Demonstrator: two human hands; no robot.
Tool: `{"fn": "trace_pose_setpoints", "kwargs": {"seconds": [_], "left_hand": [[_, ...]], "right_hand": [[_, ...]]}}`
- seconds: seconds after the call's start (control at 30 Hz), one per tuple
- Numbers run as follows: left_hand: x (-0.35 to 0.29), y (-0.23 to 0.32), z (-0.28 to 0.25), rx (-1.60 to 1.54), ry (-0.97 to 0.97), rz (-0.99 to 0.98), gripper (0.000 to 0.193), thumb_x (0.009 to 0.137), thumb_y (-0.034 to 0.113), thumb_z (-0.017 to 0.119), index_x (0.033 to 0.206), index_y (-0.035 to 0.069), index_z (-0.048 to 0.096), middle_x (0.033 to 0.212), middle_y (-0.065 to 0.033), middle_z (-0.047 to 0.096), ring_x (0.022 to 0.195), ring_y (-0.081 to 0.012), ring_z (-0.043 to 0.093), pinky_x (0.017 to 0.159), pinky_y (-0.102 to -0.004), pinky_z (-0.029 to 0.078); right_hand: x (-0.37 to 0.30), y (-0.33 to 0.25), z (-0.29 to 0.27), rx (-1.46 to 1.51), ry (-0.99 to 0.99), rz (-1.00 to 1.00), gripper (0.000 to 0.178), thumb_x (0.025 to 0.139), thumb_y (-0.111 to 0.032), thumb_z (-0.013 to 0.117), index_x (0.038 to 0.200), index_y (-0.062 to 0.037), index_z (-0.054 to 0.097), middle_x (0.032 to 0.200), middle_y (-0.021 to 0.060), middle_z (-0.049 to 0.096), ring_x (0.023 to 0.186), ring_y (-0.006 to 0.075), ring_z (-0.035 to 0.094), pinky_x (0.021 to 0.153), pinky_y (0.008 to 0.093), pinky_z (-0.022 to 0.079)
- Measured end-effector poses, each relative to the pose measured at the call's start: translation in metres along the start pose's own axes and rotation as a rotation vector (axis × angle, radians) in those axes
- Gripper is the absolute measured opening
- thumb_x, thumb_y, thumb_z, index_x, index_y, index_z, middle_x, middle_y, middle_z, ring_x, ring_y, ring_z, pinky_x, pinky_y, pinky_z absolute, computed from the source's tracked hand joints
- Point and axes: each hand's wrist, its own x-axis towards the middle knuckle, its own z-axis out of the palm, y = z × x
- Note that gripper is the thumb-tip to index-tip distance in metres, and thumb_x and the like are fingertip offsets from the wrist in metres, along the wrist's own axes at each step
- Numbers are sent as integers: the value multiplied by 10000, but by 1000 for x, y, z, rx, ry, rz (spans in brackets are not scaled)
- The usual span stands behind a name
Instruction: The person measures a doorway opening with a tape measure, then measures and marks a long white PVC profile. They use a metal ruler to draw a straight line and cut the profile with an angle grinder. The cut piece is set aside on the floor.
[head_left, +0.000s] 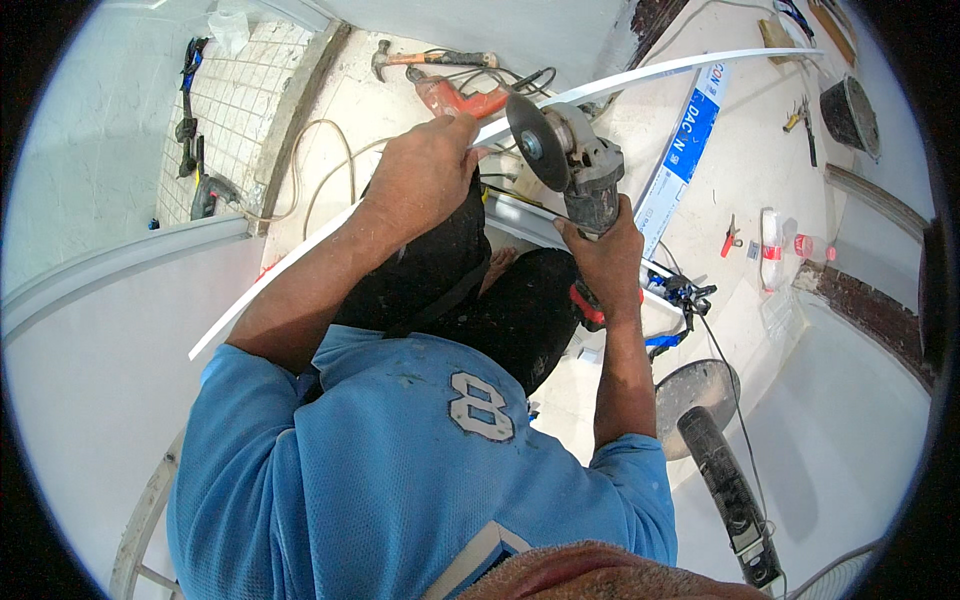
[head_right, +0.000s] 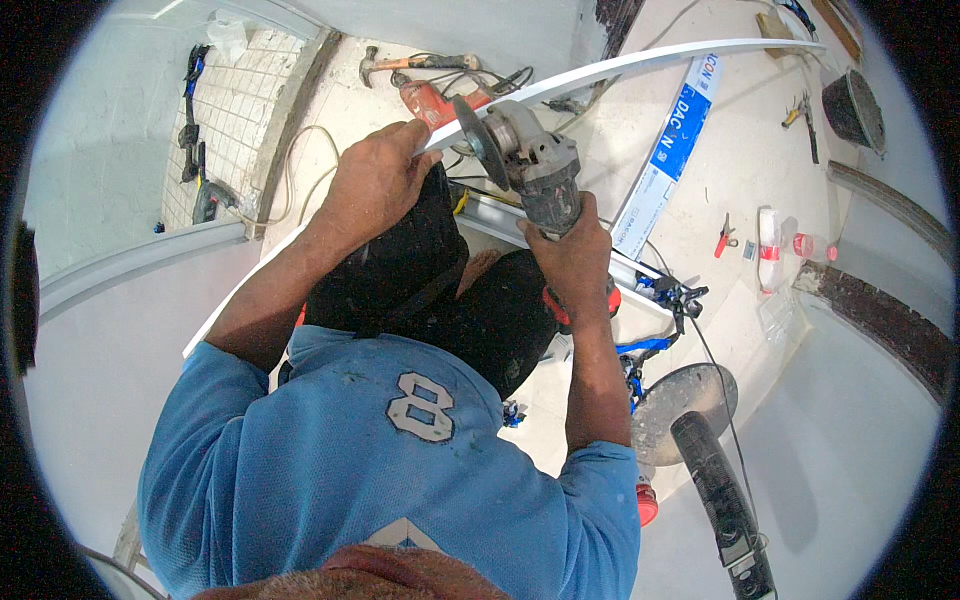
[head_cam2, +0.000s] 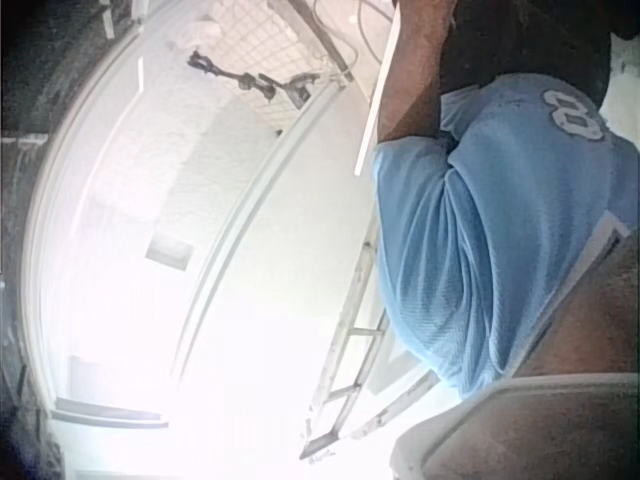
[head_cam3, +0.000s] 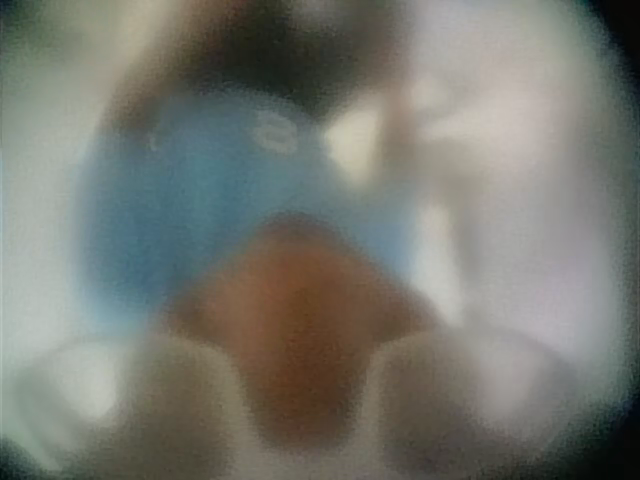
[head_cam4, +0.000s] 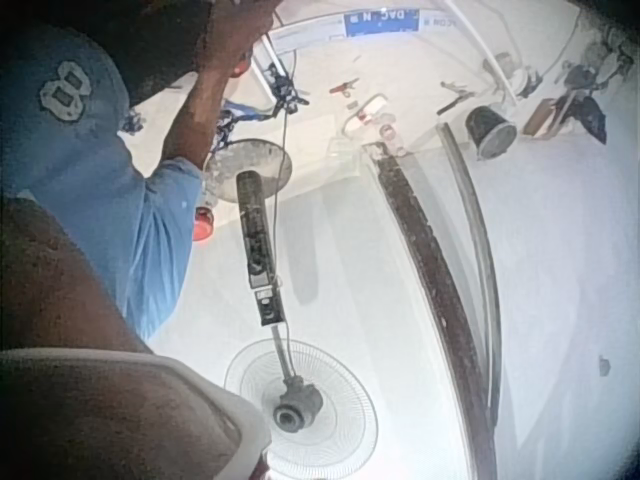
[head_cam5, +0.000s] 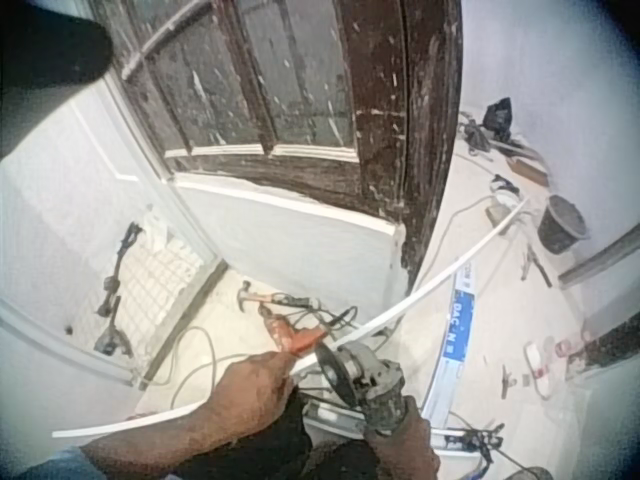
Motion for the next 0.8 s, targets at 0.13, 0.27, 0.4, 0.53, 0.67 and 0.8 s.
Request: {"fn": "trace_pose_setpoints", "kwargs": {"seconds": [0.13,0.27,0.4,0.53,0.67,0.8], "left_hand": [[0,1,-1,1,12,14,242,976,184,728,1086,-11,636,930,-210,695,861,-410,721,759,-510,580],[1,0,-1,-7,6,22,234,977,188,725,1065,-8,633,930,-215,693,862,-419,717,761,-513,576],[-1,1,-2,-7,12,22,234,975,195,727,1041,-7,629,931,-218,693,872,-427,713,769,-518,571],[0,1,-2,-19,5,5,233,972,199,729,1030,-5,633,935,-215,696,882,-425,716,775,-520,570],[-1,1,-1,-20,1,3,232,970,198,730,1027,-5,635,935,-216,696,878,-425,717,772,-523,569],[-1,2,-2,-12,0,8,231,970,197,729,1028,-6,634,928,-215,693,874,-426,715,774,-524,568]], "right_hand": [[-1,0,-2,-15,4,1,583,808,-277,925,1184,11,586,952,254,763,930,419,779,763,474,618],[-2,8,0,-28,13,-21,592,805,-277,928,1189,8,580,949,253,762,931,420,778,760,475,615],[0,9,1,-35,18,-30,600,805,-279,928,1196,8,575,953,256,763,931,423,778,757,475,615],[0,5,2,-16,22,-24,605,805,-283,929,1198,7,573,961,259,765,935,424,778,762,479,616],[2,6,4,-10,36,-31,620,801,-287,933,1210,9,572,957,259,765,934,426,778,766,484,617],[1,10,2,-69,31,-34,636,796,-291,935,1223,11,573,952,262,763,929,438,774,762,486,615]]}}
